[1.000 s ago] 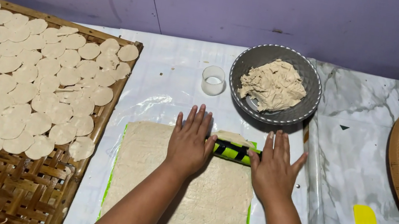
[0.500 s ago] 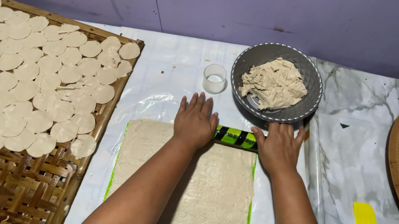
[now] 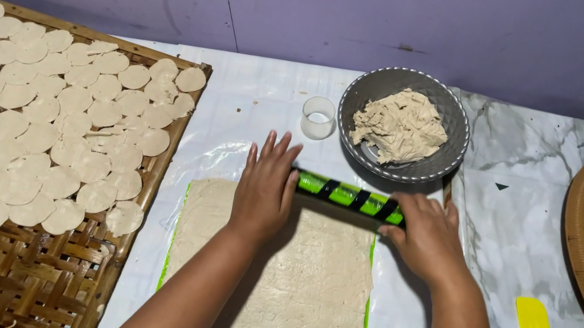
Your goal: Rolling out dough and cutting it into circular dumpling wrappers.
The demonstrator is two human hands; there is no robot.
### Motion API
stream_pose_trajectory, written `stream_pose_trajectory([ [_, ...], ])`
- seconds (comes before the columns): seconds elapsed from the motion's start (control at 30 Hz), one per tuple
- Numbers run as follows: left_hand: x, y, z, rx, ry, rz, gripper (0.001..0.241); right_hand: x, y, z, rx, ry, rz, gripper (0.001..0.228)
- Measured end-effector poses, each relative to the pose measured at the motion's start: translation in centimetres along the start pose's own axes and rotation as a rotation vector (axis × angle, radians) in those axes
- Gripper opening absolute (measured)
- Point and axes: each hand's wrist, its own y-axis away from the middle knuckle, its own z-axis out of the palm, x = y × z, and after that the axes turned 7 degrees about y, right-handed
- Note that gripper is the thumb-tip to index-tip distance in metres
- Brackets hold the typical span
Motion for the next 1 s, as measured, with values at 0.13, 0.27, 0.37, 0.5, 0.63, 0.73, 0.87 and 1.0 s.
stream_pose_trajectory([
  [0.13,0.9,6.5,-0.6,-0.093,-0.108,0.007,0.047,-3.3,3.9,1.5,-0.176,0.054,0.092,0.056],
  [0.27,0.1,9.2,0.4,-0.169,-0.113,-0.012,0.050,-4.4,5.7,6.8,0.182,0.147,0.078,0.065],
  [0.37,-0.5,8.0,1.7,-0.160,-0.142,-0.002,0.051,-3.4,4.9,10.0,0.351,0.124,0.038,0.082],
  [0.5,-1.1,2.9,2.7,-0.185,-0.178,-0.050,0.051,-3.4,-0.4,6.9,0.105,0.179,0.208,0.076],
  [0.63,-1.6,-1.5,3.6,-0.346,-0.272,-0.237,0.053,-3.1,-4.1,4.6,-0.137,0.203,0.286,0.057],
  [0.73,-2.7,-2.6,3.6,-0.366,-0.207,-0.275,0.059,-2.6,-4.4,3.4,-0.183,0.156,0.169,0.066],
  [0.87,-2.1,0.0,0.6,-0.249,0.009,-0.224,0.069,-3.1,-2.8,1.7,-0.235,0.146,0.065,0.059],
  [1.0,-3.1,5.9,-2.5,-0.178,-0.075,-0.232,0.069,-3.4,-0.4,1.2,-0.135,0.139,0.059,0.058],
])
